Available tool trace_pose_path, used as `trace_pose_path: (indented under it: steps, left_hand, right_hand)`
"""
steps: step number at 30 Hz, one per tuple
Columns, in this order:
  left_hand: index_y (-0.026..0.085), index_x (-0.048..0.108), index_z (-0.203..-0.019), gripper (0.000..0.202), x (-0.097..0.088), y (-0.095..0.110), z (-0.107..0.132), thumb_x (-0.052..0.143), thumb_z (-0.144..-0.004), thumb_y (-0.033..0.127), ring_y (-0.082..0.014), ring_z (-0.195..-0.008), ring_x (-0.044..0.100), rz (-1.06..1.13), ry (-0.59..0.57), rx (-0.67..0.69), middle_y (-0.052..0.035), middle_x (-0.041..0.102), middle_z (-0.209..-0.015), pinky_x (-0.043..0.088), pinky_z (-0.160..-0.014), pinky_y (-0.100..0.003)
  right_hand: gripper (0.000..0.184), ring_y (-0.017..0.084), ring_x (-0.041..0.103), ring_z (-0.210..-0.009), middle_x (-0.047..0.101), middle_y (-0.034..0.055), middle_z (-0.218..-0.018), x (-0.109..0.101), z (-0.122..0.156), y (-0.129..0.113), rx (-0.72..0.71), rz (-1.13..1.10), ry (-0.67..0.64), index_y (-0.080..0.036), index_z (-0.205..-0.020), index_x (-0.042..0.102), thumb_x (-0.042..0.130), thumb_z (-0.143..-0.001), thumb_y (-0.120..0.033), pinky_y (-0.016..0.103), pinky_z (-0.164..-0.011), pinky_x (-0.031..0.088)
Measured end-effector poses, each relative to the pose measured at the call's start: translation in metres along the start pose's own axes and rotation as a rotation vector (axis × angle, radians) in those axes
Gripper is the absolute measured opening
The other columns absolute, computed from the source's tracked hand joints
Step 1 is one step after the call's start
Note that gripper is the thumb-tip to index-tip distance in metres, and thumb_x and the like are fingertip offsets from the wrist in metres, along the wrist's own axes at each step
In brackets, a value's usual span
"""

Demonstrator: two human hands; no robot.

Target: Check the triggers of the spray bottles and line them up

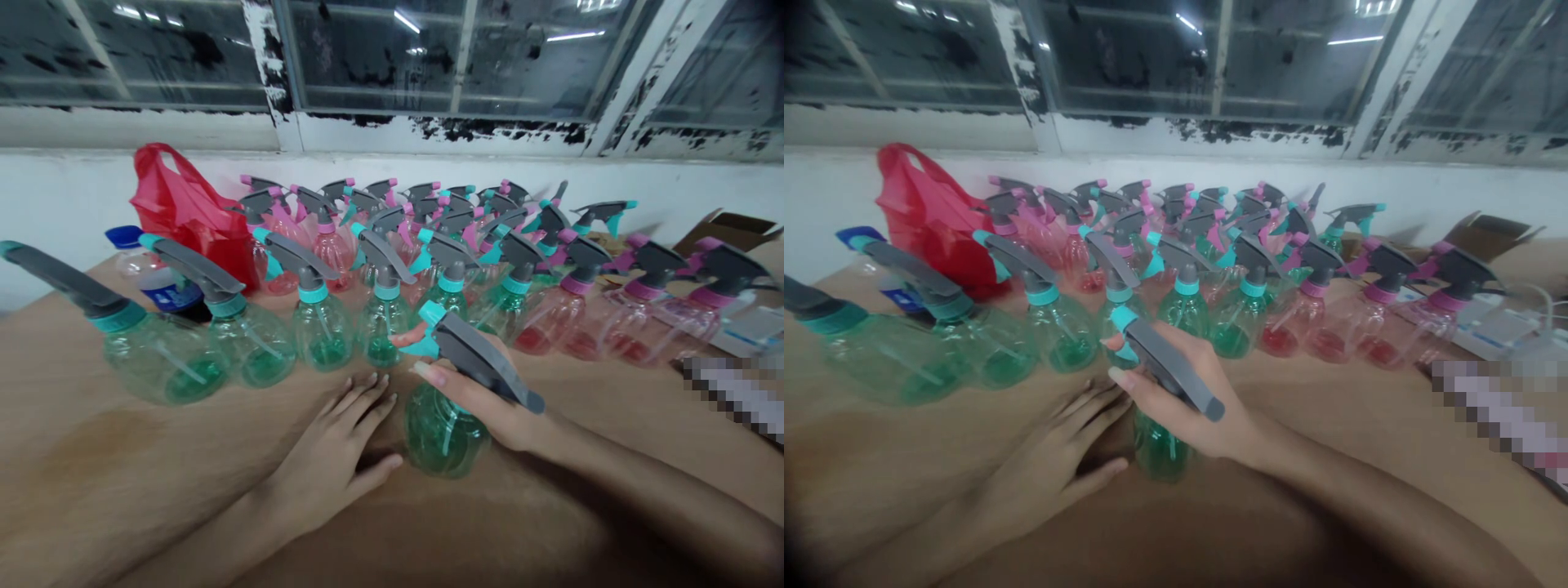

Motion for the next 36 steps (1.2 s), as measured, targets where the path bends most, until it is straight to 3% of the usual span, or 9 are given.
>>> trace_pose_path:
  steps: [12,20,24,27,36]
  left_hand:
    - [0.016,0.043,-0.139,0.059,0.0007,-0.0014,0.0008,0.052,-0.091,0.049,-0.0309,-0.131,0.040,0.008,0.032,0.020,-0.0126,0.046,-0.141,0.031,-0.107,-0.051]
    - [0.016,0.046,-0.137,0.057,-0.0022,0.0026,-0.0007,0.052,-0.091,0.050,-0.0300,-0.131,0.041,-0.033,-0.022,-0.001,-0.0125,0.048,-0.140,0.032,-0.107,-0.049]
    - [0.013,0.044,-0.138,0.059,0.0004,0.0015,0.0005,0.049,-0.093,0.051,-0.0285,-0.132,0.038,-0.056,-0.015,0.014,-0.0125,0.046,-0.142,0.029,-0.108,-0.047]
    - [0.011,0.044,-0.138,0.060,0.0021,0.0003,0.0006,0.047,-0.094,0.052,-0.0281,-0.133,0.037,-0.087,-0.021,0.021,-0.0128,0.044,-0.144,0.027,-0.110,-0.046]
    - [0.012,0.046,-0.136,0.059,-0.0003,0.0016,-0.0010,0.047,-0.094,0.052,-0.0285,-0.131,0.040,-0.122,-0.023,0.029,-0.0129,0.046,-0.141,0.031,-0.108,-0.046]
  right_hand:
    - [0.026,0.012,0.049,-0.062,0.054,-0.0023,-0.072,-0.0002,-0.0004,0.0021,-0.016,0.012,0.000,-0.022,-0.107,0.063,0.059,-0.085,-0.035,0.028,-0.060,0.042]
    - [0.023,0.011,0.050,-0.063,0.059,-0.0007,-0.082,0.0000,0.0002,0.0033,-0.046,0.000,-0.009,-0.023,-0.106,0.062,0.059,-0.086,-0.033,0.027,-0.062,0.044]
    - [0.009,0.011,0.052,-0.065,0.058,-0.0022,-0.076,-0.0013,0.0005,0.0014,-0.102,0.083,0.052,-0.023,-0.088,0.061,0.059,-0.086,-0.031,0.026,-0.062,0.043]
    - [0.012,0.011,0.052,-0.061,0.053,-0.0040,-0.066,-0.0022,0.0009,0.0025,-0.100,0.088,0.079,-0.022,-0.077,0.057,0.059,-0.086,-0.030,0.025,-0.060,0.042]
    - [0.025,0.013,0.052,-0.068,0.057,0.0007,-0.084,-0.0011,0.0040,0.0067,-0.014,-0.007,0.012,-0.024,-0.107,0.062,0.058,-0.086,-0.037,0.029,-0.068,0.049]
Point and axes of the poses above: each hand's wrist, its own z-axis away from the middle knuckle, its own x-axis out of the palm, y = z × x, the point moved 3 cm from there along -z, towards the middle knuckle
